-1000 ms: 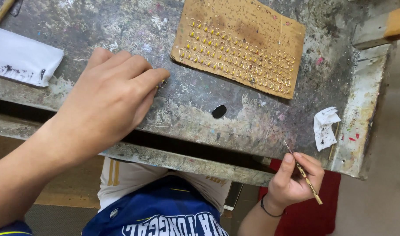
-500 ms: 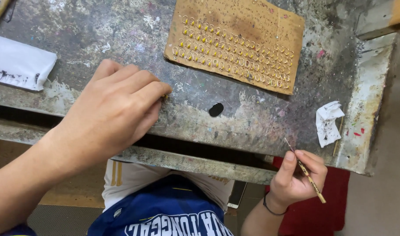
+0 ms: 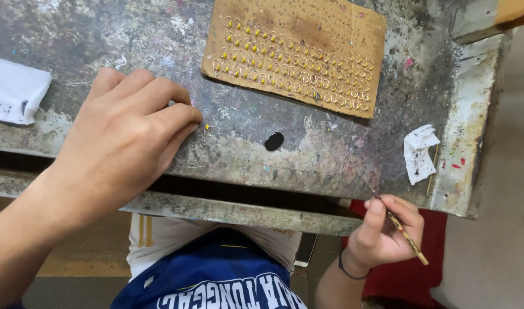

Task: Applying paint or enamel to small jewelry components using a fine-tipped brush at a workbench.

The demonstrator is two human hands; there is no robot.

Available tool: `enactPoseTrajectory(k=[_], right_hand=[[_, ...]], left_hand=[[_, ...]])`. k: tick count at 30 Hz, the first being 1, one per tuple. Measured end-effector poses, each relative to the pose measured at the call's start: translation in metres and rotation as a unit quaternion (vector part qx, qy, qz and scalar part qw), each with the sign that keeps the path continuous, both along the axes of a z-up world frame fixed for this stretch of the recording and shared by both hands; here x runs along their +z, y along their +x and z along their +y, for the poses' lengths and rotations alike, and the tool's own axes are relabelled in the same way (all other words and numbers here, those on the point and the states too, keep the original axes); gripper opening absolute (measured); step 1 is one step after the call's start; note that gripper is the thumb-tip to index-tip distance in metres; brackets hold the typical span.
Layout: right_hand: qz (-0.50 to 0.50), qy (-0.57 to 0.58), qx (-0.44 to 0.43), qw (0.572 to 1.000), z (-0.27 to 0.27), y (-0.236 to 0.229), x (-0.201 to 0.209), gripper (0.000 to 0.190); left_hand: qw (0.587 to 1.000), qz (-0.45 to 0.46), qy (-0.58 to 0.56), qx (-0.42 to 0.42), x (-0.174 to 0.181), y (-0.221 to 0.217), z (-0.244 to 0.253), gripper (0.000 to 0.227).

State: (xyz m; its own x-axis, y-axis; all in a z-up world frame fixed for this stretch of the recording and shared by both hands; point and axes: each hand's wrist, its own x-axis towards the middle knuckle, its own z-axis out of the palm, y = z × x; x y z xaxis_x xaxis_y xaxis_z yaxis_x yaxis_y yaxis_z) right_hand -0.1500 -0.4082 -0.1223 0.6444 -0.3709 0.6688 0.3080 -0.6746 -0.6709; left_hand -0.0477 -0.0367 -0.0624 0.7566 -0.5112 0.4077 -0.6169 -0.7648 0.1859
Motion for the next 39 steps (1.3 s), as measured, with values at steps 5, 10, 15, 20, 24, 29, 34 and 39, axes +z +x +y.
enactPoseTrajectory(k=[5,10,15,20,24,29,34,39], right_hand=[[0.045,0.036,0.079,0.995,0.037,0.015,0.02,0.013],[0.114,-0.081,0.153,0.978,0.072,0.045,0.059,0.007],[0.148,-0.12,0.156,0.969,0.091,0.062,0.067,0.013],[0.144,-0.122,0.151,0.97,0.093,0.063,0.062,0.011],[0.147,-0.122,0.15,0.97,0.093,0.065,0.06,0.01],[0.15,-0.128,0.149,0.969,0.093,0.065,0.059,0.01],[0.152,-0.127,0.146,0.969,0.094,0.064,0.059,0.007],[0.148,-0.124,0.15,0.97,0.093,0.064,0.058,0.007]], left_hand=[[0.975,0.083,-0.171,-0.111,0.022,-0.012,-0.007,0.001],[0.895,0.218,-0.366,-0.133,0.005,-0.058,-0.033,0.008],[0.824,0.29,-0.467,-0.135,-0.039,-0.085,-0.058,0.008],[0.832,0.282,-0.465,-0.108,-0.036,-0.084,-0.057,0.013],[0.831,0.28,-0.471,-0.097,-0.033,-0.08,-0.058,0.012],[0.829,0.284,-0.482,-0.007,-0.035,-0.085,-0.067,0.004],[0.823,0.282,-0.494,-0.012,-0.03,-0.081,-0.069,0.009],[0.824,0.285,-0.49,-0.012,-0.031,-0.08,-0.07,0.008]])
